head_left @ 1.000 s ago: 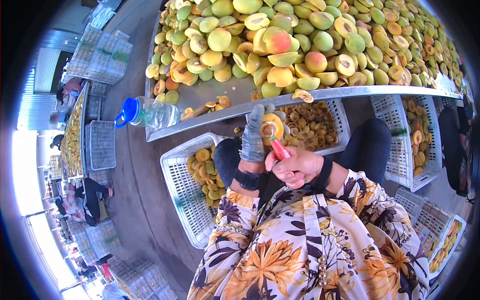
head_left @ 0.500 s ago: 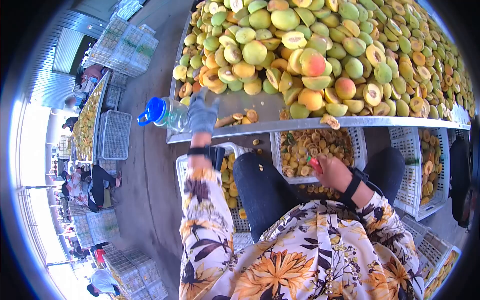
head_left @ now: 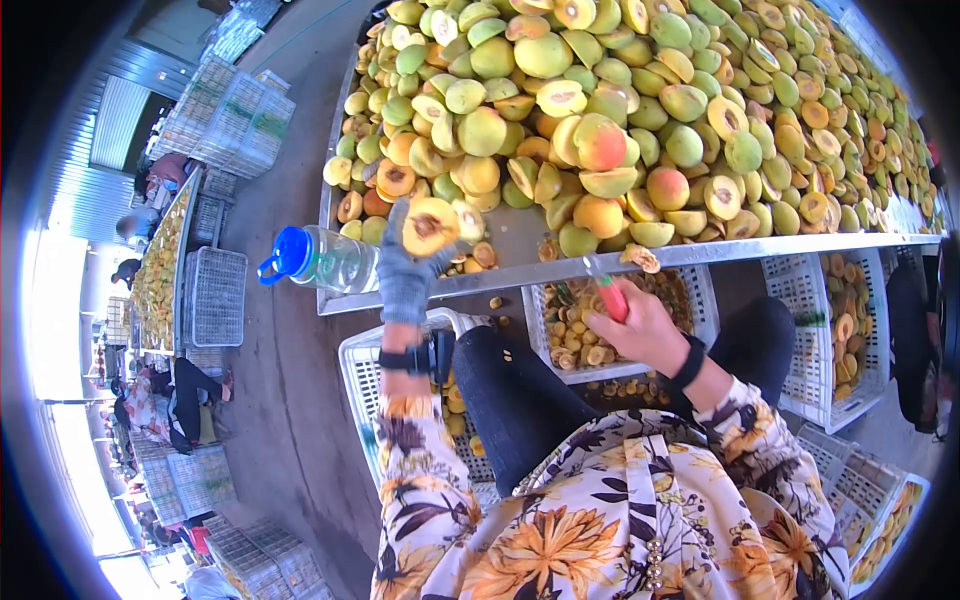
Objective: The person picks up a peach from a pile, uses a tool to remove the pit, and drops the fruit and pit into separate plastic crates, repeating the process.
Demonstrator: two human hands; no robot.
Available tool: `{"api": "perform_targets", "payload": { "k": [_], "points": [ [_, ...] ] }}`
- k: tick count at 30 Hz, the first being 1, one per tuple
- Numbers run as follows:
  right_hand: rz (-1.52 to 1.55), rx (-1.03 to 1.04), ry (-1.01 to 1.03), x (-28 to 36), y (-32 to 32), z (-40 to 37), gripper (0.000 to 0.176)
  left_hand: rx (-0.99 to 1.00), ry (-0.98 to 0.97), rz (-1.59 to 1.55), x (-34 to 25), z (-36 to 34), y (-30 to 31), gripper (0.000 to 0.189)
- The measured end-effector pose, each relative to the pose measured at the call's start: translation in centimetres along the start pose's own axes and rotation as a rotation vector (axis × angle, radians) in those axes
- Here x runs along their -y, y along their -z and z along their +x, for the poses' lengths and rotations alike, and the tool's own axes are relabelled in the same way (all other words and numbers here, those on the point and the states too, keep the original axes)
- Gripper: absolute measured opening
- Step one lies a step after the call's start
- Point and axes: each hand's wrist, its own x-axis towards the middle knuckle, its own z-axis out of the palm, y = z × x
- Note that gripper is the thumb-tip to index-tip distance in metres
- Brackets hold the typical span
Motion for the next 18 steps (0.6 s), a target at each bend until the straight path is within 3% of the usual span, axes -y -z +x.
{"api": "perform_targets", "payload": {
  "k": [1,2,4,5,7,9,11,12,14,15,16,18],
  "points": [
    [0.022,0.042,-0.043,0.7,-0.2,0.7,0.043,0.056,-0.044,0.021,-1.1,-1.8,-0.5,0.088],
    [0.136,-0.011,0.057,0.1,-1.4,1.3,0.046,0.113,-0.089,0.041,-2.3,-3.5,-1.1,0.092],
    [0.469,0.005,0.011,1.2,-2.6,1.7,0.046,0.251,-0.115,-0.194,-5.4,-5.9,-2.8,0.094],
    [0.465,0.0,0.001,1.9,-2.5,1.7,0.046,0.295,-0.152,-0.051,-6.3,-6.6,-3.6,0.095],
    [0.726,0.27,-0.176,3.7,-1.3,1.4,0.038,0.346,-0.193,-0.048,-8.0,-7.9,-4.8,0.095],
    [0.896,0.234,-0.207,3.2,-1.5,0.7,0.035,0.365,-0.212,-0.073,-8.7,-8.9,-6.0,0.096],
    [1.151,0.211,-0.269,3.4,-1.4,0.1,0.028,0.26,0.004,-0.751,-9.6,-10.2,-7.7,0.087],
    [1.156,0.204,-0.266,3.5,-1.6,-0.1,0.028,0.268,0.003,-0.749,-9.3,-10.5,-8.7,0.087],
    [1.049,0.117,-0.23,3.6,-2.3,-0.3,0.027,0.091,0.298,-1.199,-7.8,-11.2,-10.5,0.074],
    [0.82,0.117,-0.169,3.2,-2.4,-0.1,0.031,0.017,0.397,-1.122,-8.1,-11.0,-10.8,0.062],
    [0.816,0.122,-0.167,2.6,-2.7,-0.2,0.031,0.011,0.394,-1.125,-7.5,-10.6,-11.0,0.062],
    [-0.024,-0.271,0.292,2.1,-3.1,-0.7,0.036,-0.124,0.375,-1.108,-6.8,-9.8,-11.3,0.055]
  ]
}}
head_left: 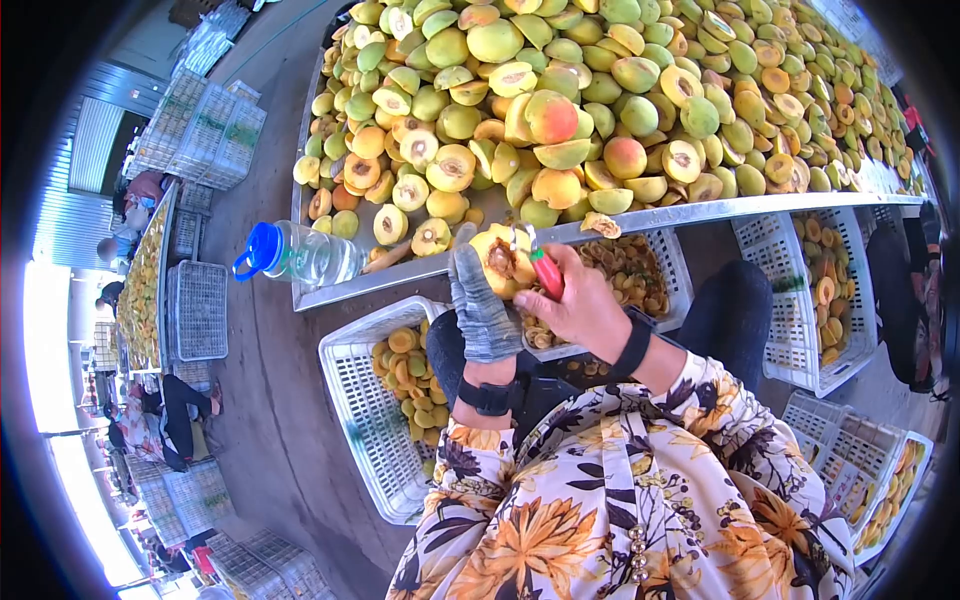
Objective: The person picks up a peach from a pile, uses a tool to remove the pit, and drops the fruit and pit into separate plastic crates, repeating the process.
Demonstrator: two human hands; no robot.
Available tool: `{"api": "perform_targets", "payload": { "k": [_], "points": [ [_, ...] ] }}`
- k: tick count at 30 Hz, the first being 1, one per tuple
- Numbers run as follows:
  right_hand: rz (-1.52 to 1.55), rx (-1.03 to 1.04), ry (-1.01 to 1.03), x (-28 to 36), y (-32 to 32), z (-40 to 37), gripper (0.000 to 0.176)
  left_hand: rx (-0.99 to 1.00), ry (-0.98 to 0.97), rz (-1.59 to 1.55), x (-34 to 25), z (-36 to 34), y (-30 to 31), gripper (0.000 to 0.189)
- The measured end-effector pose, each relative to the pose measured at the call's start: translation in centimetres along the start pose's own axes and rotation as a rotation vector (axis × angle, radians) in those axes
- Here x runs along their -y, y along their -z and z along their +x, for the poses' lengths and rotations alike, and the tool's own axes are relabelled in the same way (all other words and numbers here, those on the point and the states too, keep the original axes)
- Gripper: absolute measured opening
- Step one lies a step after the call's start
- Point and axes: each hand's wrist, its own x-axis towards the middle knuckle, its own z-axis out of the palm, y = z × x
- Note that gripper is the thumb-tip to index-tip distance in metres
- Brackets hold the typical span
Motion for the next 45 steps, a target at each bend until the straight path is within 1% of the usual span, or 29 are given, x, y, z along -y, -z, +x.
{"api": "perform_targets", "payload": {
  "k": [1,2,4,5,6,8,10,13,16,18,19,20,22,23,24,26,27,30,31,32,33,34,35,36,38,40,42,44,45],
  "points": [
    [0.048,0.07,-0.062,0.5,0.7,-0.3,0.039,0.001,-0.133,0.159,-0.2,-0.7,-0.6,0.052],
    [0.046,0.067,-0.063,0.4,0.9,-0.6,0.039,0.004,-0.132,0.159,-0.3,-0.9,-0.7,0.052],
    [-0.039,0.219,-0.135,0.1,1.0,-1.3,0.033,0.049,-0.257,0.342,-0.3,-1.3,-0.7,0.053],
    [-0.027,0.235,-0.159,0.0,1.1,-1.3,0.029,0.086,-0.251,0.324,-0.2,-1.5,-0.7,0.052],
    [-0.026,0.231,-0.163,-0.1,1.1,-1.4,0.029,0.09,-0.248,0.326,-0.1,-1.6,-0.7,0.052],
    [-0.007,0.23,-0.171,-0.4,1.3,-1.6,0.024,0.133,-0.33,0.491,0.3,-1.9,-0.8,0.05],
    [-0.03,0.242,-0.185,-0.6,1.6,-1.8,0.022,0.144,-0.326,0.489,0.5,-2.1,-1.0,0.05],
    [-0.048,0.246,-0.233,-0.3,1.9,-1.9,0.018,0.147,-0.327,0.508,0.8,-1.9,-1.0,0.055],
    [-0.013,0.248,-0.321,0.2,1.6,-2.5,0.015,0.182,-0.269,0.479,0.7,-1.9,-1.2,0.053],
    [0.016,0.252,-0.369,0.1,1.3,-3.0,0.015,0.222,-0.157,0.432,0.6,-1.6,-1.0,0.05],
    [0.038,0.262,-0.355,-0.3,0.9,-3.4,0.018,0.199,-0.199,0.438,0.6,-1.7,-1.3,0.044],
    [0.062,0.272,-0.345,-0.6,0.7,-3.7,0.02,0.2,-0.192,0.44,0.5,-1.6,-1.0,0.044],
    [0.041,0.308,-0.316,-0.6,0.9,-3.7,0.02,0.3,-0.08,0.473,-0.1,-0.6,0.0,0.039],
    [0.019,0.342,-0.28,-0.7,1.1,-3.5,0.02,0.319,-0.056,0.477,-0.4,0.0,0.4,0.034],
    [0.024,0.342,-0.283,-0.9,1.0,-3.5,0.02,0.319,-0.053,0.482,-0.7,0.6,1.0,0.034],
    [-0.003,0.434,-0.219,-1.5,0.8,-3.3,0.02,0.44,0.186,0.334,-1.1,1.6,1.9,0.029],
    [-0.001,0.434,-0.219,-1.9,0.5,-3.3,0.02,0.439,0.26,0.27,-1.6,1.6,1.8,0.028],
    [0.005,0.453,-0.232,-2.4,0.2,-2.9,0.02,0.398,0.296,0.357,-1.8,1.9,2.3,0.027],
    [-0.002,0.468,-0.21,-2.2,0.7,-2.4,0.02,0.376,0.23,0.361,-1.6,1.7,2.1,0.027],
    [-0.01,0.482,-0.189,-2.2,1.1,-2.1,0.02,0.375,0.231,0.364,-1.1,1.5,2.0,0.027],
    [-0.03,0.408,-0.106,-2.4,0.8,-1.9,0.021,0.294,0.144,0.269,-0.4,1.3,1.8,0.028],
    [-0.029,0.407,-0.105,-2.2,0.5,-2.1,0.021,0.214,0.056,0.174,0.0,1.1,1.4,0.029],
    [0.001,0.332,-0.145,-2.0,0.1,-2.3,0.021,0.137,0.052,0.204,0.2,0.6,1.3,0.033],
    [0.03,0.256,-0.188,-1.7,0.0,-2.4,0.021,0.139,0.054,0.205,0.5,0.2,0.8,0.033],
    [0.028,0.253,-0.216,-1.3,0.5,-2.5,0.02,0.072,-0.101,0.28,1.1,-0.7,0.1,0.038],
    [0.023,0.242,-0.244,-1.3,0.6,-2.7,0.019,0.079,-0.119,0.293,1.3,-1.6,-0.6,0.041],
    [-0.051,0.156,-0.305,-1.4,0.1,-3.3,0.016,0.095,-0.179,0.328,1.5,-1.9,-1.0,0.042],
    [-0.016,0.171,-0.321,-1.4,-0.2,-4.1,0.016,0.139,-0.161,0.295,1.5,-1.8,-0.7,0.038],
    [0.02,0.19,-0.332,-1.4,-0.2,-4.4,0.016,0.209,-0.104,0.339,1.4,-1.3,-0.1,0.035]
  ]
}}
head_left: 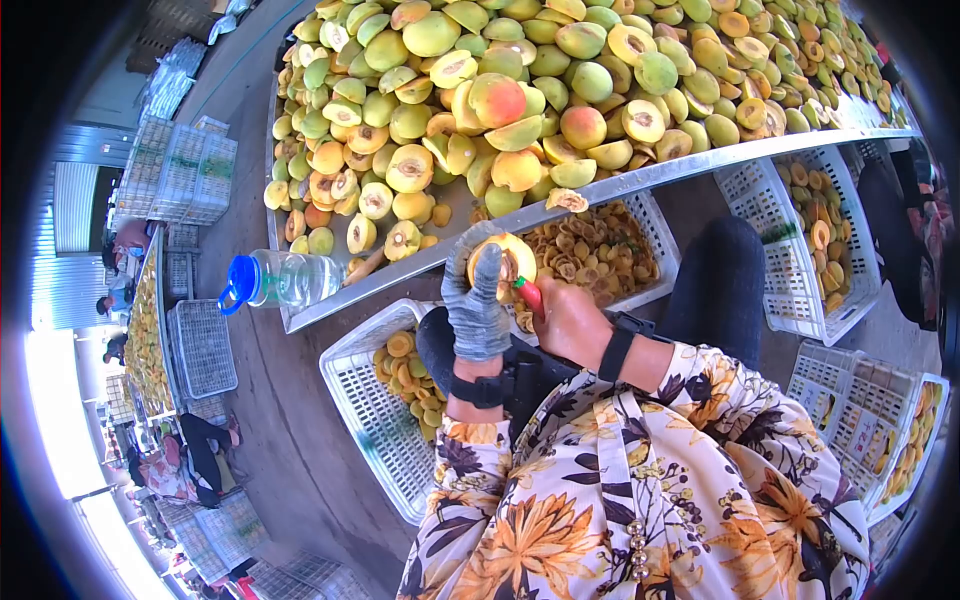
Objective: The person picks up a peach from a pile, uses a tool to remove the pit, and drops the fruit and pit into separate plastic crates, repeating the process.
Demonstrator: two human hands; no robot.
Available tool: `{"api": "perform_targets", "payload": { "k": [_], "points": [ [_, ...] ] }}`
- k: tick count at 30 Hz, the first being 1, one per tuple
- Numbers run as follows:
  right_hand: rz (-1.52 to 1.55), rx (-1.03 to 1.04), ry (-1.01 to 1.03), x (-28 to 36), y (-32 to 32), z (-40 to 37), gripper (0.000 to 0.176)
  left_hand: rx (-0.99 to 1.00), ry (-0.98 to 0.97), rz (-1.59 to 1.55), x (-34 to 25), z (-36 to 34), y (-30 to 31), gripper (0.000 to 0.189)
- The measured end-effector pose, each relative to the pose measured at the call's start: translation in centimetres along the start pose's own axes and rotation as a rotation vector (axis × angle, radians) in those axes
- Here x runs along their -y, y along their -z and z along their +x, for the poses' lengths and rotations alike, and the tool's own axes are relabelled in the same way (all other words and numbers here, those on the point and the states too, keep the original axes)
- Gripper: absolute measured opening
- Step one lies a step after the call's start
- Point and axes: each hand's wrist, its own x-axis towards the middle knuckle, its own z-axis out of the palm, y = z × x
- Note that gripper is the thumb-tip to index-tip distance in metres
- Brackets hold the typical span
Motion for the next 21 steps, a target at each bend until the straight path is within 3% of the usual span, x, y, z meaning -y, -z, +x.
{"api": "perform_targets", "payload": {
  "k": [3,5,9,11,14,15,17,18,19,21],
  "points": [
    [-0.026,0.15,0.013,0.0,0.6,0.4,0.015,0.123,0.132,0.058,0.1,1.7,2.6,0.028],
    [-0.064,0.212,0.031,0.3,1.3,1.0,0.014,0.307,0.317,-0.158,0.0,2.5,3.9,0.028],
    [-0.036,0.415,0.042,-0.1,1.9,2.3,0.016,0.33,0.441,-0.064,-1.2,3.5,4.7,0.029],
    [0.027,0.37,0.067,0.0,2.2,2.6,0.016,0.294,0.413,-0.081,-0.6,3.4,4.5,0.031],
    [0.018,0.325,0.163,0.2,3.6,2.9,0.016,0.046,0.448,-0.308,0.3,3.1,3.6,0.04],
    [0.015,0.3,0.204,-0.1,4.0,2.9,0.015,0.042,0.447,-0.307,0.3,3.3,4.0,0.04],
    [-0.089,0.25,0.319,-0.8,4.8,2.6,0.016,0.241,0.624,-0.57,0.6,3.6,5.1,0.043],
    [-0.216,0.35,0.46,-0.3,5.8,2.4,0.018,0.177,0.675,-0.602,0.4,3.6,5.4,0.049],
    [-0.346,0.442,0.601,0.0,6.3,2.4,0.02,0.182,0.674,-0.601,0.5,3.8,5.5,0.049],
    [-0.312,0.347,0.549,0.2,6.9,2.6,0.028,-0.019,0.664,-0.422,1.0,3.8,5.9,0.054]
  ]
}}
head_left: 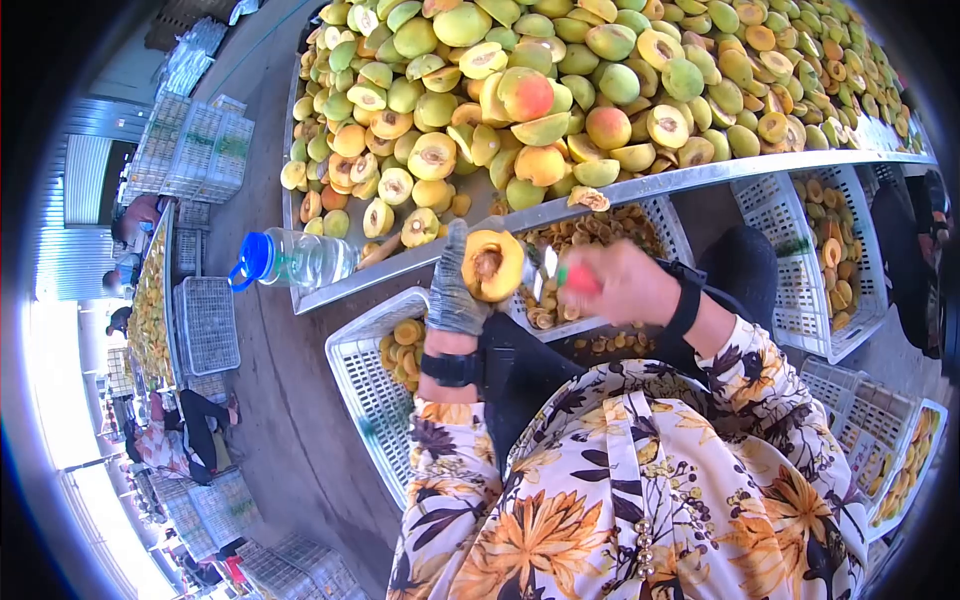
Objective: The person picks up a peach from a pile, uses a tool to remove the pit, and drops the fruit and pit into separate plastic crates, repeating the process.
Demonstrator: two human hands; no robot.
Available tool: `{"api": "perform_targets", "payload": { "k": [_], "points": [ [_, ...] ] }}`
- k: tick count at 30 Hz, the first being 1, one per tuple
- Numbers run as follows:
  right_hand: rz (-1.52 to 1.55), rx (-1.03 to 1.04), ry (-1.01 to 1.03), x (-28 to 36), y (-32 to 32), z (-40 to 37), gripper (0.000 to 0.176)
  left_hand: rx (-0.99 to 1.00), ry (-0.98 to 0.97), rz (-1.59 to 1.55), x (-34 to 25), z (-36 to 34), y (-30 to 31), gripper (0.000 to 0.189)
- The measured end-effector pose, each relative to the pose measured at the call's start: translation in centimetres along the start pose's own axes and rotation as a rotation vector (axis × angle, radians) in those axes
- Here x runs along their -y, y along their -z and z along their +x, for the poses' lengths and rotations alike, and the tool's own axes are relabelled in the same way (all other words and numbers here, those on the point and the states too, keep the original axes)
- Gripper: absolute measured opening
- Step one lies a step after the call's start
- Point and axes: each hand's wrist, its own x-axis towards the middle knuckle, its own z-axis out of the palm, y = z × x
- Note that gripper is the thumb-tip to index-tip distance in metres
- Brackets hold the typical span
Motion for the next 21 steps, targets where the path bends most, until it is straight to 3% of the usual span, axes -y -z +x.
{"api": "perform_targets", "payload": {
  "k": [1,2,4,6,8,10,13,14,16,17,18,19,20,21],
  "points": [
    [0.205,-0.16,-0.176,0.2,0.7,0.4,0.032,0.07,0.068,0.235,-0.9,-1.5,-0.9,0.059],
    [0.41,-0.322,-0.348,0.3,1.1,1.0,0.036,0.067,0.067,0.232,-1.1,-2.1,-2.1,0.059],
    [0.471,-0.339,-0.34,-0.4,0.1,1.6,0.043,0.117,0.071,0.498,-1.2,-2.9,-4.9,0.065],
    [0.457,-0.175,-0.275,0.0,-1.4,1.9,0.045,0.178,0.09,0.518,-0.9,-3.4,-6.5,0.07],
    [0.424,-0.165,-0.268,0.6,-1.4,1.9,0.038,0.227,0.093,0.411,-0.8,-3.2,-6.6,0.082],
    [0.818,-0.299,-0.48,0.9,-1.4,2.3,0.027,0.293,0.059,0.416,-1.7,-3.7,-5.4,0.088],
    [1.181,-0.486,-0.655,2.0,-2.4,3.1,0.02,0.231,-0.428,0.383,2.0,-3.8,-6.7,0.083],
    [1.34,-0.605,-0.719,2.5,-3.0,3.5,0.019,-0.038,-0.459,0.167,3.4,-3.1,-7.7,0.054],
    [1.171,-0.543,-0.623,3.0,-4.6,3.8,0.023,0.038,-0.532,0.296,3.9,-4.4,-7.2,0.053],
    [1.049,-0.482,-0.643,3.2,-5.0,3.5,0.023,0.014,-0.49,0.141,3.5,-4.3,-7.1,0.052],
    [0.927,-0.423,-0.66,3.5,-5.1,3.2,0.023,0.464,-0.352,-0.086,3.2,-0.2,-0.4,0.05],
    [0.928,-0.421,-0.657,3.3,-5.4,2.7,0.023,0.174,-0.403,-0.054,2.9,-1.3,-2.3,0.048],
    [0.658,-0.437,-0.572,2.7,-5.6,2.0,0.023,-0.112,-0.449,-0.023,2.6,-2.2,-4.3,0.047],
    [0.389,-0.449,-0.488,2.6,-5.3,1.8,0.024,-0.123,-0.501,0.124,2.4,-2.7,-4.4,0.047]
  ]
}}
